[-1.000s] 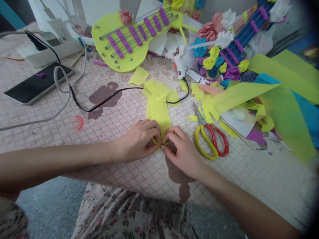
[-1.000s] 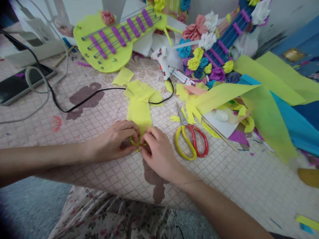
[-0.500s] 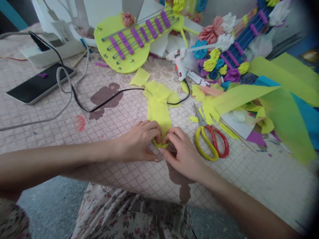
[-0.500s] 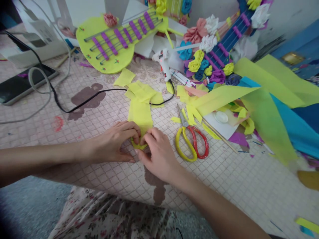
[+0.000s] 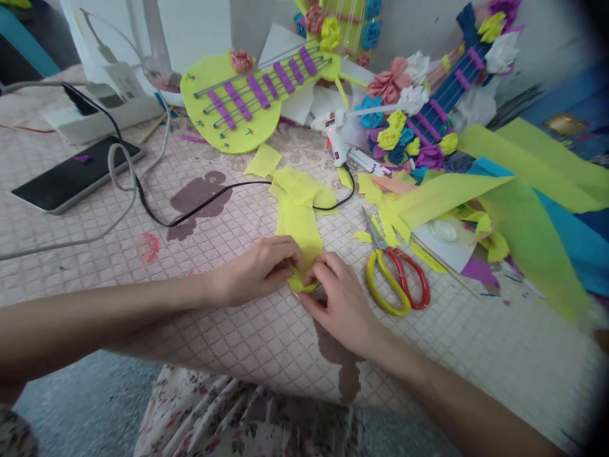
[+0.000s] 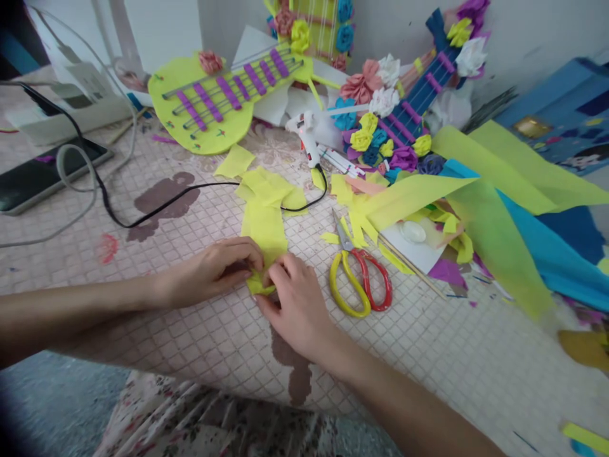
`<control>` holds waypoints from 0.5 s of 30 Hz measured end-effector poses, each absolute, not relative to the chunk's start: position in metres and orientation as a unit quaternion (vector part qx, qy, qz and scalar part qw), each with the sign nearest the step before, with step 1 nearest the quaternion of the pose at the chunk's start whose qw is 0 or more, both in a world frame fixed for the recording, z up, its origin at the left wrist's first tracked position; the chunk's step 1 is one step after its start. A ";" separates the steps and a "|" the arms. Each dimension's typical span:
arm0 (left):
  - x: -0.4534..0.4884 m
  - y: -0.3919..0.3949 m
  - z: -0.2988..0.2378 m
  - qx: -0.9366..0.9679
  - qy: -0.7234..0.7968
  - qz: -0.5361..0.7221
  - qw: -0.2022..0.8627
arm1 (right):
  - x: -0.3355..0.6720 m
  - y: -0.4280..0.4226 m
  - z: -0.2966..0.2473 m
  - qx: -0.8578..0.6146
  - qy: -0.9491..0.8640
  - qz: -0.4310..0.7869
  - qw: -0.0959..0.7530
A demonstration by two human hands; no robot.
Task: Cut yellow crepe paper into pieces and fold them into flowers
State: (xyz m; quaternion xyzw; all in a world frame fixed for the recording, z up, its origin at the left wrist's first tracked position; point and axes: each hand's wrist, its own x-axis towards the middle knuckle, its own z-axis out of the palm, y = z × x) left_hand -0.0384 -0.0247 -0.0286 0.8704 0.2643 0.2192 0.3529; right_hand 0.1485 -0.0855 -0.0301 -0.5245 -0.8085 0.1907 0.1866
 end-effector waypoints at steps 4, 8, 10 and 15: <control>-0.035 -0.033 -0.030 0.873 0.314 0.210 0.309 | 0.150 -0.085 -0.029 -0.525 -0.806 0.199 0.189; -0.033 -0.038 -0.032 0.883 0.325 0.197 0.275 | 0.157 -0.083 -0.022 -0.492 -0.802 0.270 0.204; -0.032 -0.038 -0.033 0.885 0.326 0.195 0.270 | 0.160 -0.082 -0.021 -0.488 -0.792 0.293 0.219; -0.032 -0.038 -0.032 0.886 0.332 0.186 0.266 | 0.162 -0.080 -0.026 -0.499 -0.776 0.304 0.238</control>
